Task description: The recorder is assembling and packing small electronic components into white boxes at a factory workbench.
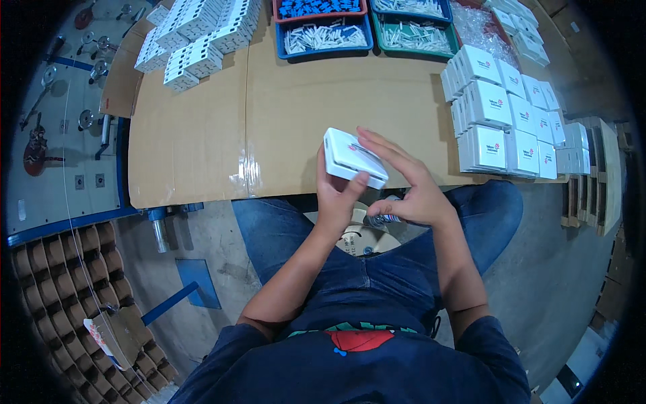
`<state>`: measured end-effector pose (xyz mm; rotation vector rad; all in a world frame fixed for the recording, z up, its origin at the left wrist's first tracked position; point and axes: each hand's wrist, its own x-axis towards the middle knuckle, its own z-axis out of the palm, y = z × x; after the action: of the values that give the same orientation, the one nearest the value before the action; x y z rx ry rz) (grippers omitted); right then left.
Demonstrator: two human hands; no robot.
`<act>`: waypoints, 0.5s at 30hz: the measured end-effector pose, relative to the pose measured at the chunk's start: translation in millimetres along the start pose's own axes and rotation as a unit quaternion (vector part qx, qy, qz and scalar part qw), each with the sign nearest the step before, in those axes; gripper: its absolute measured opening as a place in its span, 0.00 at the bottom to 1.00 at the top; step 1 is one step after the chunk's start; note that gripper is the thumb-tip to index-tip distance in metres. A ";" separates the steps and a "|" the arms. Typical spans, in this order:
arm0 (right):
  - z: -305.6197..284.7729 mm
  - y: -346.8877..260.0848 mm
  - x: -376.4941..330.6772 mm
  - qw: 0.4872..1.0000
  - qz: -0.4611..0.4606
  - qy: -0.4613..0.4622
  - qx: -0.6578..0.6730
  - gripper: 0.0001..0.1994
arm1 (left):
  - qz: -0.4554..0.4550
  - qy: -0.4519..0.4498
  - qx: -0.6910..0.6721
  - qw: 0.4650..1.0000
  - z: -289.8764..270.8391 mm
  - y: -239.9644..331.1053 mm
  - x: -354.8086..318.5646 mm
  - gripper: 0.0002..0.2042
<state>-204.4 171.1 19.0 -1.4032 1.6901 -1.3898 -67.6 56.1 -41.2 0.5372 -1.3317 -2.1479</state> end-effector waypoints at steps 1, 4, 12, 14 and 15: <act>-1.6 0.2 0.2 1.000 0.000 0.000 0.000 0.44 | 0.000 0.000 0.000 1.000 -3.5 -4.0 0.3 0.40; -4.0 2.5 0.1 1.000 -0.001 -0.010 -0.030 0.41 | -0.088 0.044 -0.067 0.993 -1.6 -3.4 1.8 0.37; 3.5 15.4 0.0 0.999 0.024 0.028 -0.003 0.33 | -0.170 0.023 -0.151 0.973 15.9 9.5 -0.8 0.36; 3.3 16.2 0.6 0.999 0.023 0.030 -0.011 0.34 | -0.184 0.024 -0.161 0.969 19.6 8.4 -4.0 0.36; 3.3 16.4 0.8 0.999 0.021 0.032 -0.018 0.35 | -0.200 0.019 -0.164 0.966 19.9 5.8 -5.8 0.36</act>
<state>-207.9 168.0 3.0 -1.3487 1.7836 -1.4011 -73.6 71.3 -27.2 0.7540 -0.8699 -2.6002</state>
